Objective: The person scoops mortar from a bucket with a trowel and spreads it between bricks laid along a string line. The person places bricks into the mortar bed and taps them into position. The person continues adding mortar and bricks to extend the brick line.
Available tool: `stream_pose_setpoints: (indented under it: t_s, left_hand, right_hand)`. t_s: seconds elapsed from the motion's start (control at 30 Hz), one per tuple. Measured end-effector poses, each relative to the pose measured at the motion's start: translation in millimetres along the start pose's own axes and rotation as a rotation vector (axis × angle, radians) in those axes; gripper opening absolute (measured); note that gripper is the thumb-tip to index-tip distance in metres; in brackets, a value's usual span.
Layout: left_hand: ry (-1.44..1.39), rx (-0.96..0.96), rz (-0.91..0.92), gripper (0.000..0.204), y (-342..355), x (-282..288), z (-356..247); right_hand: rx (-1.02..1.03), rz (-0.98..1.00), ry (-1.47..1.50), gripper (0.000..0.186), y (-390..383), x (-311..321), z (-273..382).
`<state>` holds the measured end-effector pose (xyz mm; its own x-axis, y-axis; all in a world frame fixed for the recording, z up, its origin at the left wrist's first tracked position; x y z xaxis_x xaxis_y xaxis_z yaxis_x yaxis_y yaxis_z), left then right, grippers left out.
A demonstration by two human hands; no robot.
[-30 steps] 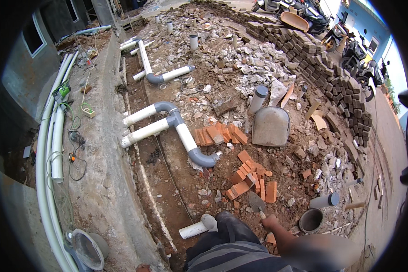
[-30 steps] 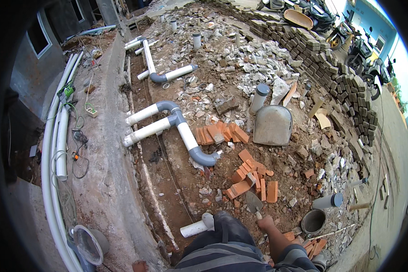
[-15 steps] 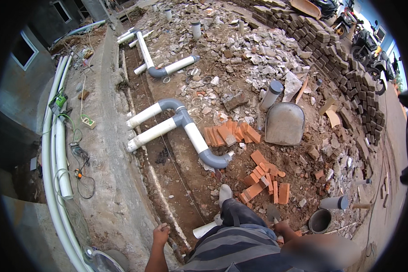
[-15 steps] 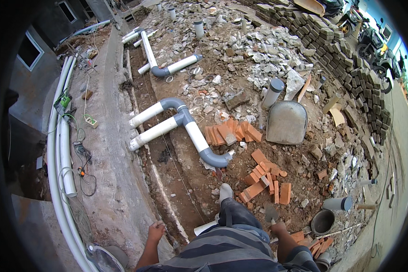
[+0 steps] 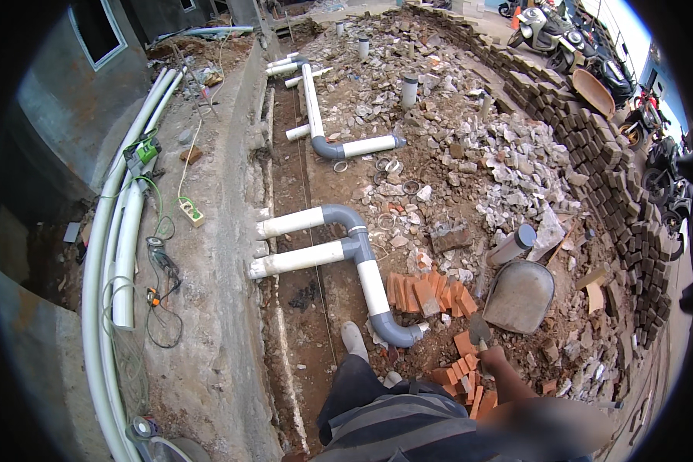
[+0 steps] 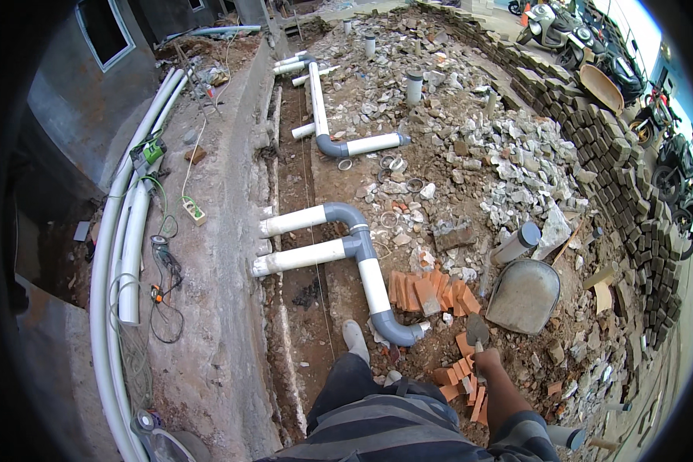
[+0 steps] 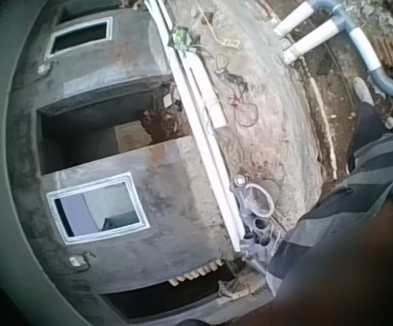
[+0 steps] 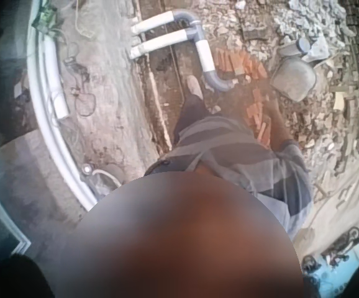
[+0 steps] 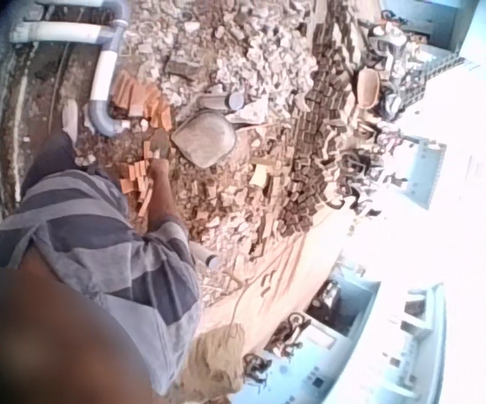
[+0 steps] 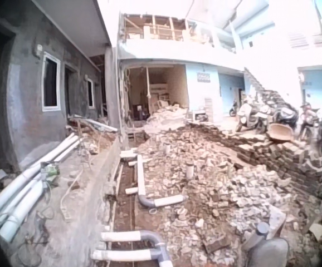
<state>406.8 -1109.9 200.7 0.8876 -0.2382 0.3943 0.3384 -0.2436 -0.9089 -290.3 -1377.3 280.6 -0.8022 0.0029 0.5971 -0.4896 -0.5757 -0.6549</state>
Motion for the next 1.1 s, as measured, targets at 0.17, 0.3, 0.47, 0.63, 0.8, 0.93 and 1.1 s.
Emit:
stream_pose_setpoints:
  t_s: [0.17,0.3,0.47,0.63,0.8,0.93,1.1]
  left_hand:
    - [-0.120,0.022,0.050,0.032,71.8,-3.8,-126.1]
    - [-0.177,-0.078,0.046,0.032,130.1,36.1,-254.3]
    - [-0.349,-0.313,-0.041,0.032,169.4,141.1,-420.1]
    - [-0.406,-0.547,-0.280,0.039,181.8,234.2,-577.5]
    - [-0.228,-0.514,-0.296,0.041,185.2,227.6,-645.0]
    - [0.174,-0.799,-0.074,0.069,185.8,154.8,-662.9]
    - [0.180,-0.479,0.082,0.058,182.1,114.8,-680.4]
  right_hand:
    - [0.133,0.012,0.065,0.032,108.3,-72.1,138.2]
    - [0.356,-0.063,-0.216,0.029,138.8,-115.1,248.2]
    - [0.096,-0.099,0.063,0.031,174.4,-122.5,246.6]
    - [0.232,0.145,-1.141,0.045,222.7,-132.2,170.7]
    - [0.188,0.101,-0.695,0.039,205.4,-143.5,194.1]
    - [0.177,0.072,-0.524,0.038,214.4,-152.6,310.4]
    - [0.213,0.082,-0.428,0.036,255.4,-152.7,420.7]
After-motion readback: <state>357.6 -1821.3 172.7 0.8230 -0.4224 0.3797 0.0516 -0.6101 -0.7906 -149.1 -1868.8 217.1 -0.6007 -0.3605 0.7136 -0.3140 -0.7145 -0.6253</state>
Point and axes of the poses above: each hand's wrist, its own y-axis towards the middle knuckle, its own x-axis out of the back of the hand, z = x × y, the point moved 3 cm from there along y, towards the middle knuckle, and after that the axes turned 11 degrees about x, right-handed, at the moved point
